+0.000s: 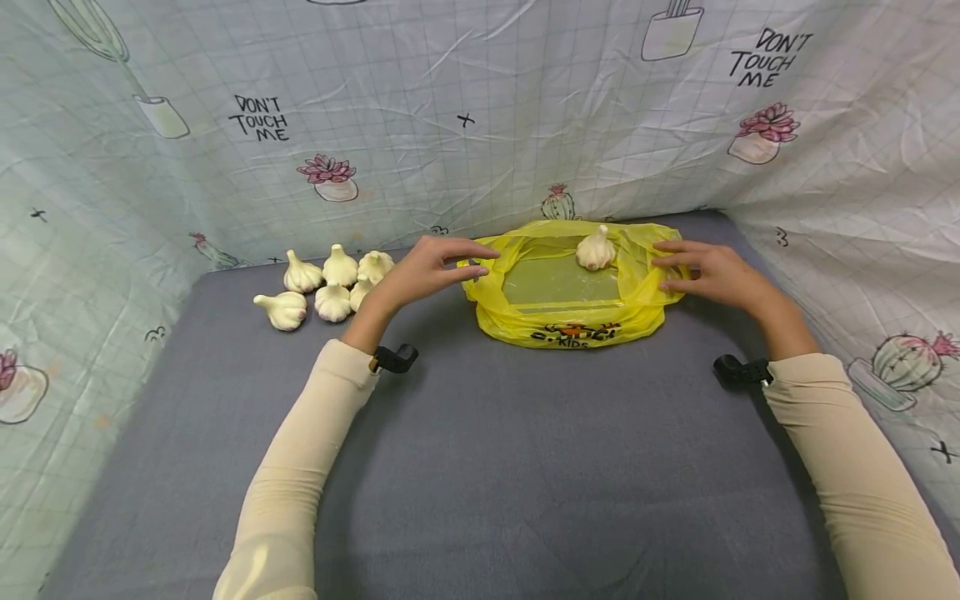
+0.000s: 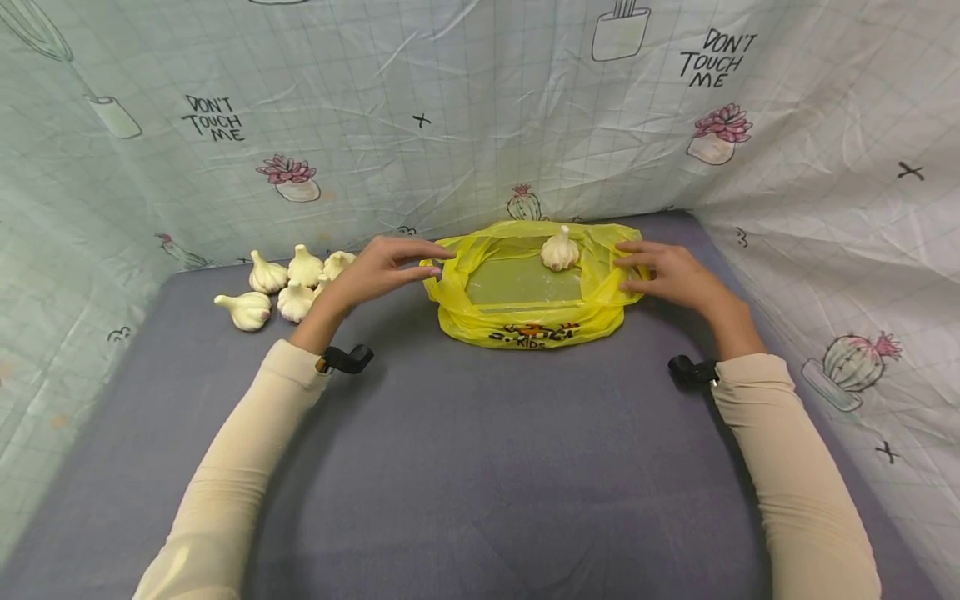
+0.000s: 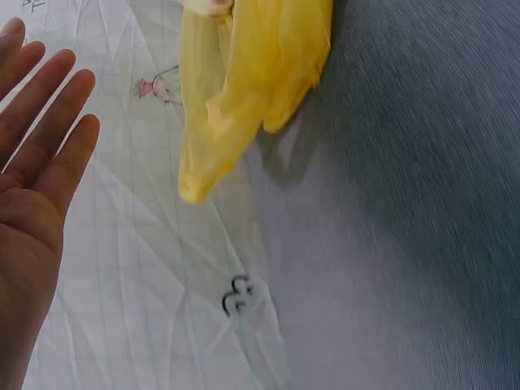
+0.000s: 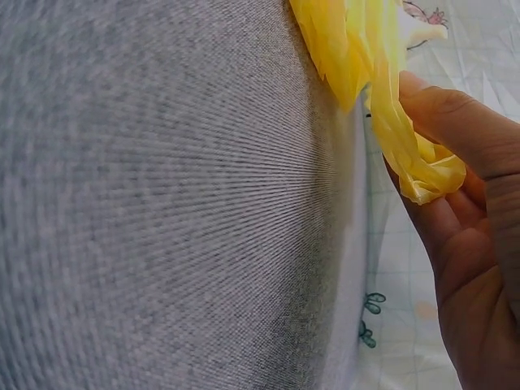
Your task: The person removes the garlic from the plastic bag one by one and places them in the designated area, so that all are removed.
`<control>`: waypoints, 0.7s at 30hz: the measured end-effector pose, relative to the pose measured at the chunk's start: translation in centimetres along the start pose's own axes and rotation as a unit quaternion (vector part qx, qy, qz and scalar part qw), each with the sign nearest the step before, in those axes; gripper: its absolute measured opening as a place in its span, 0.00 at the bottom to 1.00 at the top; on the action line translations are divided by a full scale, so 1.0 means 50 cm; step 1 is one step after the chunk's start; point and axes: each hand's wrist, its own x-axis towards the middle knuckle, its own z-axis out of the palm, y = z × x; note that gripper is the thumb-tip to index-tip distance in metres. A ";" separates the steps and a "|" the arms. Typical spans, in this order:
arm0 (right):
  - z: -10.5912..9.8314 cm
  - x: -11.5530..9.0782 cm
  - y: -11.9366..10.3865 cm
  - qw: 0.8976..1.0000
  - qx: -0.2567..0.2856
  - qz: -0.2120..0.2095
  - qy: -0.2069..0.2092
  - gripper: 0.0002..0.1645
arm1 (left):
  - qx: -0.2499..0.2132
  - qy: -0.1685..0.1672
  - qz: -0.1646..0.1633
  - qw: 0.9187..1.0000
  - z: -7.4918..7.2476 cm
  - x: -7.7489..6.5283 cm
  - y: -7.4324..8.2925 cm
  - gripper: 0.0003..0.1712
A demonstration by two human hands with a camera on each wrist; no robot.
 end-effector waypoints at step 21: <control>0.005 -0.001 0.000 1.000 0.001 0.003 0.001 0.26 | -0.017 -0.016 -0.019 1.000 0.079 0.129 0.011 0.20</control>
